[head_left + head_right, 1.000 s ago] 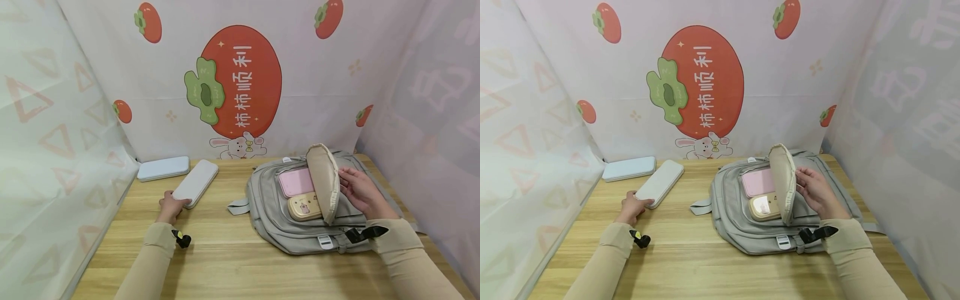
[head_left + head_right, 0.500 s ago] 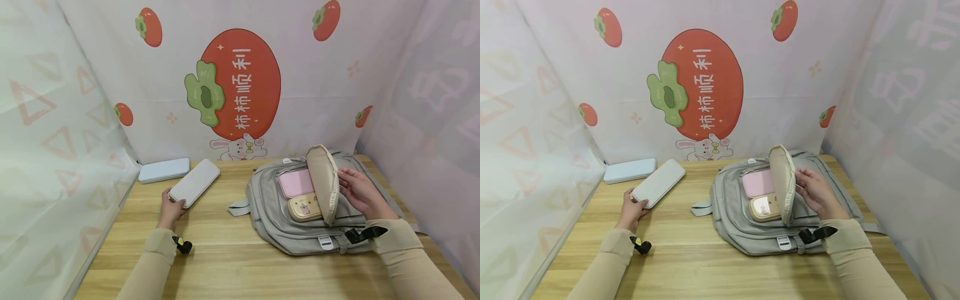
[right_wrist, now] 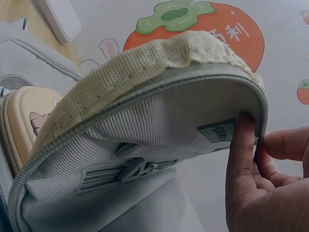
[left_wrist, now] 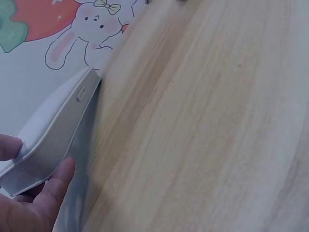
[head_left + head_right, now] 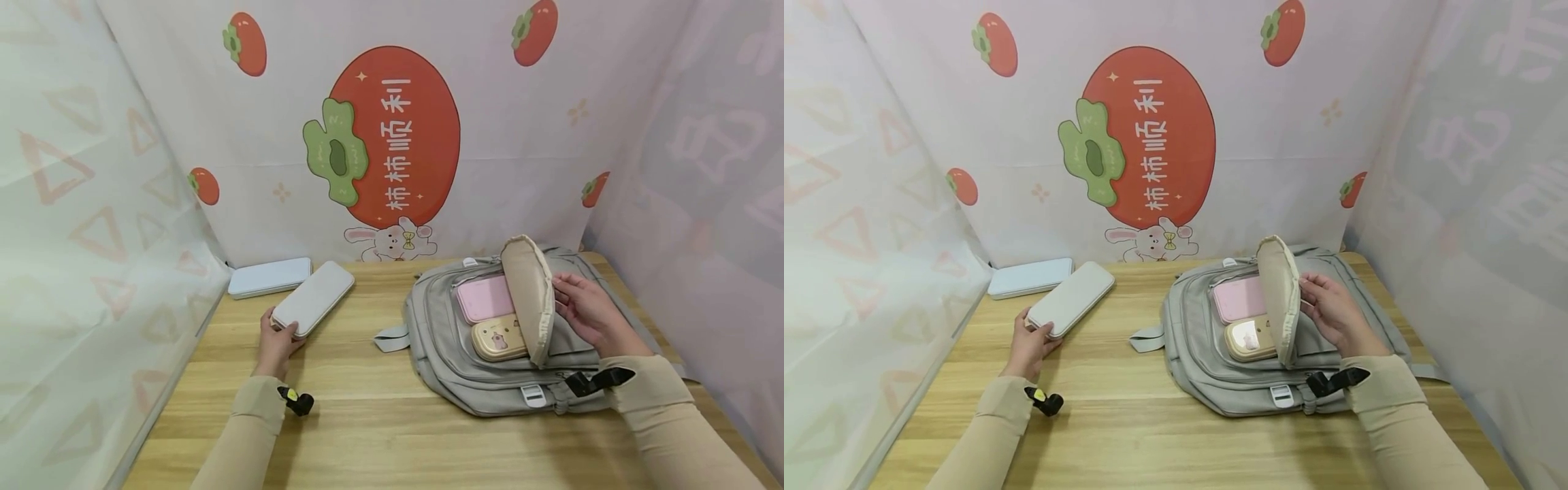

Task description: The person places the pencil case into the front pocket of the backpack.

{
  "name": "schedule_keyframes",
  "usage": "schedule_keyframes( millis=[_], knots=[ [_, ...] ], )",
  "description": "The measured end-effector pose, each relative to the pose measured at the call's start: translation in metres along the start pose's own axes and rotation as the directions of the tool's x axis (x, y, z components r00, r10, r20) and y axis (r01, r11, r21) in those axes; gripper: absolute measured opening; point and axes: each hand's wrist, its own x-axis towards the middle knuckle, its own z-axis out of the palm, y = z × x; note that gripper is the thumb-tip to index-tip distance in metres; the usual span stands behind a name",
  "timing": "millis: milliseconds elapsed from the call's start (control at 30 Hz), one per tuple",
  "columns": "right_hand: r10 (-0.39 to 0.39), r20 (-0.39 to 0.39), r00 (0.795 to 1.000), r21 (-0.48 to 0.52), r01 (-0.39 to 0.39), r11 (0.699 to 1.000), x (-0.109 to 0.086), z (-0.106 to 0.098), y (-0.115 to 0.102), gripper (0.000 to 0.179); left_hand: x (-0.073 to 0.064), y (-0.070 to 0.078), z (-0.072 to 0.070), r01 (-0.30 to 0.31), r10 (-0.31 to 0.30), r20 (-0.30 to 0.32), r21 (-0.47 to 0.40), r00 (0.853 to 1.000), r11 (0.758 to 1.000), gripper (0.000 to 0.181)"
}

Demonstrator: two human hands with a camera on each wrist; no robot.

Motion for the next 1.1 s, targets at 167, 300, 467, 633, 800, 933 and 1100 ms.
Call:
schedule_keyframes(
  millis=[167,300,467,633,800,933,1100],
  knots=[
    [0.000,0.006,1.000,-0.014,0.000,1.000,0.000,-0.001,-0.001,0.026,-0.001,0.004,-0.002,0.037,-0.036,0.023,-0.048,0.999,0.998,0.076],
    [-0.004,0.007,1.000,-0.023,0.004,1.000,0.000,-0.001,-0.001,0.026,-0.002,0.009,-0.004,0.060,-0.056,0.035,-0.104,0.998,0.993,0.074],
    [-0.002,0.000,1.000,-0.030,0.002,1.000,0.000,-0.001,-0.001,0.025,-0.003,0.012,-0.009,0.061,-0.057,0.046,-0.101,0.997,0.993,0.073],
    [-0.004,-0.003,1.000,-0.040,0.004,0.999,0.000,0.000,-0.002,0.025,-0.004,0.015,-0.011,0.051,-0.047,0.047,-0.096,0.998,0.994,0.073],
    [-0.005,0.003,1.000,-0.022,0.005,1.000,0.000,-0.001,-0.002,0.024,-0.004,0.018,-0.012,0.069,-0.066,0.039,-0.093,0.997,0.993,0.069],
    [-0.005,0.006,1.000,-0.018,0.005,1.000,-0.001,-0.001,-0.001,0.024,-0.004,0.019,-0.013,0.082,-0.079,0.035,-0.089,0.996,0.993,0.068],
    [-0.005,0.004,1.000,-0.022,0.005,1.000,-0.001,0.000,-0.001,0.023,-0.005,0.021,-0.015,0.073,-0.070,0.038,-0.063,0.997,0.995,0.067]
  ],
)
